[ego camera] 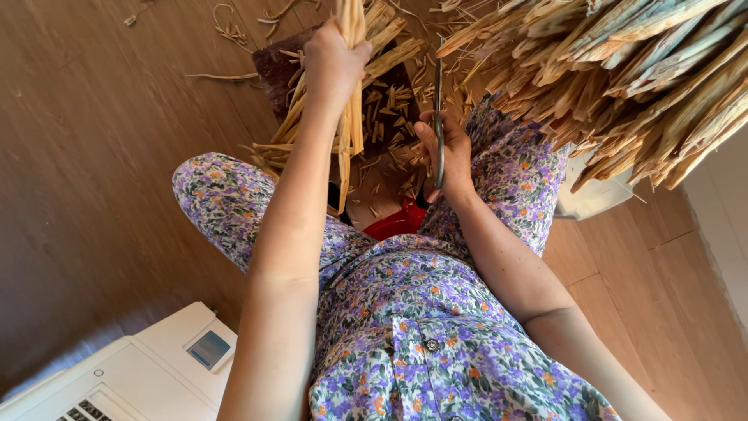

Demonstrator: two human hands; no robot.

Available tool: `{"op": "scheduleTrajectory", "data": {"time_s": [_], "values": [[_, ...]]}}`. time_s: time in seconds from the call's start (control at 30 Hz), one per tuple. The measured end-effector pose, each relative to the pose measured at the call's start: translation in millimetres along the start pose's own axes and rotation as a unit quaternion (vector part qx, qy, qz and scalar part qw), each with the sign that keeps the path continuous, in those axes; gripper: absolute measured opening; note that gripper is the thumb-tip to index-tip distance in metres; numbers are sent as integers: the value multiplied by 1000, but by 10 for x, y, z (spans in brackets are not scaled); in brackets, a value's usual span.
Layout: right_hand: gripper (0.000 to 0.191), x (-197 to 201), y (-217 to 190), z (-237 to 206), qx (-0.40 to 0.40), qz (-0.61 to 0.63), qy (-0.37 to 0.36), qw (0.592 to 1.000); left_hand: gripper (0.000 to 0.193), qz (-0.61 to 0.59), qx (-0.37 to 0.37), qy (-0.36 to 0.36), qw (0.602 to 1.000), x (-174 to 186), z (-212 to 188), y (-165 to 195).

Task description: The person sits cross-legged on a small red stool and uses shears to cut dried plant stalks into shorter pieces. The person repeatedly picks up stalks, trims them, and places the cut pieces onto a pile on the floor.

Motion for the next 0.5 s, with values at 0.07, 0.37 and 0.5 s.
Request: {"op": "scheduleTrajectory", "data": {"time_s": [0.07, 0.37, 0.5], "values": [[39, -10, 32, 6, -11, 20, 1, 1000, 30, 58, 46, -32, 997, -264, 90, -145], [35, -35, 148, 85, -22, 28, -3, 999, 31, 380, -95, 50, 919, -730, 60, -177], [39, -28, 168, 104, -30, 27, 2, 999, 38, 385, -94, 50, 917, -732, 19, -156]]}}
Point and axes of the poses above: each hand's wrist, its own z-axis towards the middle knuckle, its own x-axis out of the back of the hand, y = z × x, the point moved 6 cm from there along z, towards the middle knuckle, and after that the axes turned 1 degree about y, right-handed, at the moved point
